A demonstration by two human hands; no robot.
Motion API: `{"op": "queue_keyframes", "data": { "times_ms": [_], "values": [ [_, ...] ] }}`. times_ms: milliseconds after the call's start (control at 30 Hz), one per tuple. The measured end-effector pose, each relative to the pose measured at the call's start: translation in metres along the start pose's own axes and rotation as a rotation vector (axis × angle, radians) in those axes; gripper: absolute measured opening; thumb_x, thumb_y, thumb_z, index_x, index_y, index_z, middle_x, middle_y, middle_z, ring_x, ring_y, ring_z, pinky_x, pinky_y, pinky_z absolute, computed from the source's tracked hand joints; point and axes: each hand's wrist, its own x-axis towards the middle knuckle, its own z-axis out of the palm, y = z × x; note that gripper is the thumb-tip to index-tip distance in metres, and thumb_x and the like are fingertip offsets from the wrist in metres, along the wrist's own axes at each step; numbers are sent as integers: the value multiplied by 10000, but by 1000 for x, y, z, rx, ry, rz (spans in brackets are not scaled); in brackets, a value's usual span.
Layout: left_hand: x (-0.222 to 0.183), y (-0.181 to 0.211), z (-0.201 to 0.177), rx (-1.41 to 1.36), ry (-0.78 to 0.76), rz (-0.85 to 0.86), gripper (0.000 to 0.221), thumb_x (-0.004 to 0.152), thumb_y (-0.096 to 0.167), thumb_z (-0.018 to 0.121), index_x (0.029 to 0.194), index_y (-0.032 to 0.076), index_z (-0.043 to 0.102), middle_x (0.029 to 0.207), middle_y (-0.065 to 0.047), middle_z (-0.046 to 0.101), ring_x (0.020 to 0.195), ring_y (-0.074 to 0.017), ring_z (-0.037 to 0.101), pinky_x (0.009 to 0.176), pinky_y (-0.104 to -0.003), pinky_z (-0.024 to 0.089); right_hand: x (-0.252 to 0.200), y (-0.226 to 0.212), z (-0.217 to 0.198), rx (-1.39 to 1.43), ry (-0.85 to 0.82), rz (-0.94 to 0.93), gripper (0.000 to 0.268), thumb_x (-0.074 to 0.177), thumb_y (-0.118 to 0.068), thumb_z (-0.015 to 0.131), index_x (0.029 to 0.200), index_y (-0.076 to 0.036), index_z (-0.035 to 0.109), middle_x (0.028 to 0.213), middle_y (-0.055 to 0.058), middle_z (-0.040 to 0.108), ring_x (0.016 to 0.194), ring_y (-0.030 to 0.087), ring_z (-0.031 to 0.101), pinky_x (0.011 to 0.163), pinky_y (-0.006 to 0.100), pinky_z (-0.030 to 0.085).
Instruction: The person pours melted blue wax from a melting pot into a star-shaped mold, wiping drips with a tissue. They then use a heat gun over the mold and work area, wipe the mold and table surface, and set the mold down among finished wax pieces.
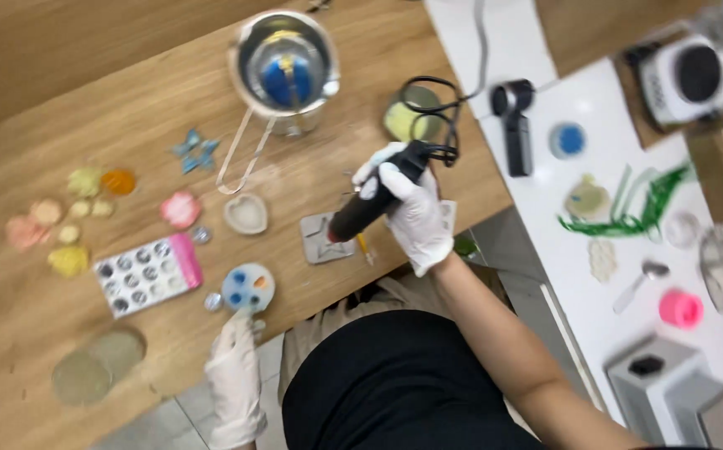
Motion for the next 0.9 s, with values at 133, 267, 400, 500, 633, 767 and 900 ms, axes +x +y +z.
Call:
{"op": "queue_keyframes", "data": {
  "times_ms": [133,267,400,500,633,767,900],
  "values": [
    [22,-31,-7,-216,-45,-176,308,1068,169,538,1272,-3,692,1087,-137,758,935,-173,717,865,-305,563,3,-23,-13,201,155,-31,176,1022,-192,623,1111,-40,615,951,154,683,835,186,642,837,319,538],
    [43,-66,-17,-260,-110,-27,287,1082,158,543,1269,-17,672,1108,-130,739,943,-164,714,862,-300,580,6,-86,-35,102,379,-17,326,929,-370,658,1047,-66,660,799,105,682,727,197,694,713,343,590],
    [50,-44,-23,-106,-69,-18,281,1085,150,549,1262,-10,696,1122,-128,744,932,-163,703,863,-298,567,26,-126,-98,-162,413,-118,398,958,-402,744,1093,-45,633,825,108,664,689,180,656,697,337,589],
    [42,-25,-16,-110,12,39,282,1070,167,588,1264,-3,702,1134,-134,735,936,-164,702,856,-301,568,49,-133,-132,-555,577,6,448,882,-437,770,1118,-113,570,781,35,637,572,114,584,558,297,542],
    [38,-15,-1,-21,24,-136,285,1059,191,602,1251,27,735,1024,-151,772,882,-188,714,843,-327,555,84,-94,-172,-934,534,254,713,816,-523,791,1303,-55,562,912,85,685,645,139,613,594,334,526],
    [17,-86,16,84,-12,-219,311,1037,205,570,1266,63,725,954,-147,793,819,-199,737,795,-347,568,127,-14,-229,-1483,475,188,948,808,-642,817,1470,-57,472,1236,294,645,1105,439,628,924,454,498],
    [-60,-200,43,15,315,91,268,1053,223,584,1252,93,709,1069,-122,763,978,-172,722,912,-324,555,127,-25,-148,-1547,454,287,873,840,-607,703,1542,-154,450,1217,317,668,1141,450,638,968,481,501]
  ]
}}
